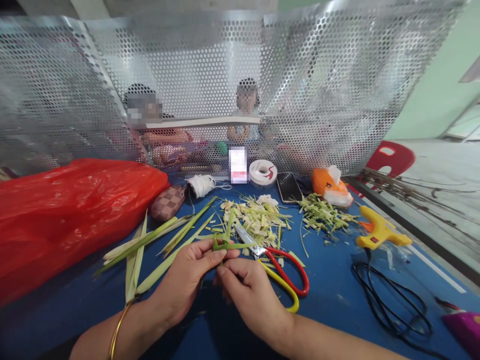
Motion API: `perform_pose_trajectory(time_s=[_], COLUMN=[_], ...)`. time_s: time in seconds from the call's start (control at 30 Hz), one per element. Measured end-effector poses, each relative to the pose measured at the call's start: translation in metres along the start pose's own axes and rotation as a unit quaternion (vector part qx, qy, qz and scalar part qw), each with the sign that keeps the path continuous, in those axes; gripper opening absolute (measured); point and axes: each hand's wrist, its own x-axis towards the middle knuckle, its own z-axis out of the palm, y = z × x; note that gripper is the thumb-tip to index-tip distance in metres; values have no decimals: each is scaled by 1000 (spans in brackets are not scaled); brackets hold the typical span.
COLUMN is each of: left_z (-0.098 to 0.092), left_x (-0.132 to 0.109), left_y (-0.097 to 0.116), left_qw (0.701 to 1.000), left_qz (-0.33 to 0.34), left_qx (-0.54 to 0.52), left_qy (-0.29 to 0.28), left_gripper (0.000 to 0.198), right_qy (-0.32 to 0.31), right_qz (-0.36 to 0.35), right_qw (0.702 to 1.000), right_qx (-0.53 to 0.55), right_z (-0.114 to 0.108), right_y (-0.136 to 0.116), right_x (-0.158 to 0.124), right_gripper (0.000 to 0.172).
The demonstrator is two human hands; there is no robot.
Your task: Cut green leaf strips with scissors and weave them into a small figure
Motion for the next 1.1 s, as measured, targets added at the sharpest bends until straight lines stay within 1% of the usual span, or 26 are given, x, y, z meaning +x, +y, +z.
perform_pose_trajectory(time_s=[0.13, 0.2, 0.33, 0.43, 0.5, 0.57, 0.63, 0.67, 0.7, 0.77, 0.83, 0.9, 0.93, 1.03, 1.1], left_z=[0, 0, -1, -1, -2, -3, -4, -4, -4, -3, -2, -1, -1, -4, -7], left_x=[0, -1, -2, -3, -3, -3, -2, -2, -2, -2, -2, -2, -2, 1, 3], left_y=[3, 6, 10, 11, 12, 14, 15, 15, 15, 13, 11, 9, 9, 10, 13], left_qw=[999, 998, 998, 999, 999, 998, 995, 994, 994, 995, 996, 996, 995, 993, 993], left_qz=[-11, -9, 1, -2, 12, 31, 44, 45, 41, 25, 13, 13, 17, 34, 46], left_qx=[-22, -27, -30, -8, 19, 51, 84, 96, 100, 92, 83, 91, 96, 99, 96], left_qy=[41, 52, 52, 48, 41, 35, 31, 28, 21, 3, -2, 11, 21, 48, 58], left_gripper=[17, 16, 16, 18, 18, 17, 16, 15, 13, 12, 18, 21, 20, 8, 4], right_qy=[-18, -21, -56, -61, -29, 42, 117, 133, 132, 110, 91, 88, 85, 65, 49], right_qz=[-26, -39, -60, -64, -48, -21, -5, -8, -13, -22, -25, -26, -25, -11, 1], right_qw=[999, 998, 994, 990, 996, 999, 989, 986, 987, 993, 996, 995, 996, 997, 998], right_qx=[-23, -37, -76, -106, -74, 13, 87, 96, 85, 40, -4, -24, -27, -35, -47], right_z=[1, 3, 5, 2, -3, -11, -19, -23, -26, -28, -28, -27, -26, -30, -36], right_y=[0, -1, -3, -4, -5, -9, -15, -18, -21, -24, -24, -22, -21, -22, -26], right_x=[-5, -8, -12, -11, -6, 0, 6, 8, 10, 10, 9, 7, 6, 6, 7], right_gripper=[45, 43, 42, 42, 36, 31, 37, 37, 35, 29, 28, 26, 25, 24, 24])
